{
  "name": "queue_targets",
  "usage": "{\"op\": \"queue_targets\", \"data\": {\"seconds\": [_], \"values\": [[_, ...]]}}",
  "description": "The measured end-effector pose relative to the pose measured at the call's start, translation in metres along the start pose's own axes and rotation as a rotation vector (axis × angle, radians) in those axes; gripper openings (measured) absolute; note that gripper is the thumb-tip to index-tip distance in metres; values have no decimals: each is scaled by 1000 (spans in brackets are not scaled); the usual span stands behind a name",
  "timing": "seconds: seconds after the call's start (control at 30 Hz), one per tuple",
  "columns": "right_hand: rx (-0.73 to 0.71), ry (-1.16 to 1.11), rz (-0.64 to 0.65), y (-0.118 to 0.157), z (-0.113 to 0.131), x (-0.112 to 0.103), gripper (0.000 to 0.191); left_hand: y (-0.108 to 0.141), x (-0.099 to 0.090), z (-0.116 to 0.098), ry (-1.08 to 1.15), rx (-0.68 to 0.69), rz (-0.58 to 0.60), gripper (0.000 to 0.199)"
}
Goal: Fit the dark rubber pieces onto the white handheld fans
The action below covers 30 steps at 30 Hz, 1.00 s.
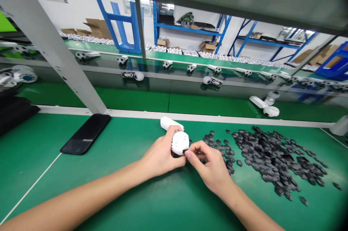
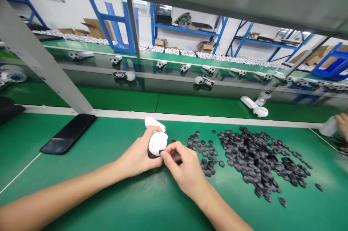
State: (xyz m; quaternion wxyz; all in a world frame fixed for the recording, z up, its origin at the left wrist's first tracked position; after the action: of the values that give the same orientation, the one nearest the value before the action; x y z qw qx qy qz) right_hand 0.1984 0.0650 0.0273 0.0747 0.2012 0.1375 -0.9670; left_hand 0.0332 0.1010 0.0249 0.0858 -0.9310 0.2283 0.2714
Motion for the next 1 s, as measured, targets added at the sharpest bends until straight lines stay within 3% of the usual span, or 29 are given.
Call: {"op": "queue_targets", "data": {"seconds": [0.17,0.3,0.53,0.7,0.83,1.0], "values": [[34,21,-55,1,-6,-2,20,2,3,-7,95,71,73,90],[58,-27,-46,-1,-9,-2,30,2,4,-8,126,35,98,67],[117,-72,-14,-1,-13,1,36,6,8,-5,80,32,48,60],[3,-27,59,-5,-2,-1,19,4,4,-5,105,50,84,55],[-30,102,143,-11,2,-32,24,1,-5,0,118,55,24,45],[69,591,157,-13,-26,-97,16,1,-13,1,174,100,-25,41]]}}
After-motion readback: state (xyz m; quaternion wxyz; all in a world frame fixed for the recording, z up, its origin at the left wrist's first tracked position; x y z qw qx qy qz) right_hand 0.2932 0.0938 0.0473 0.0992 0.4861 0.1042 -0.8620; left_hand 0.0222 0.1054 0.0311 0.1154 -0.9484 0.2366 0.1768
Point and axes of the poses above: each hand's wrist, its own y-axis away from the middle knuckle, its own x-axis out of the palm, z = x × y, the point moved 5 cm from there along -y, towards the middle knuckle
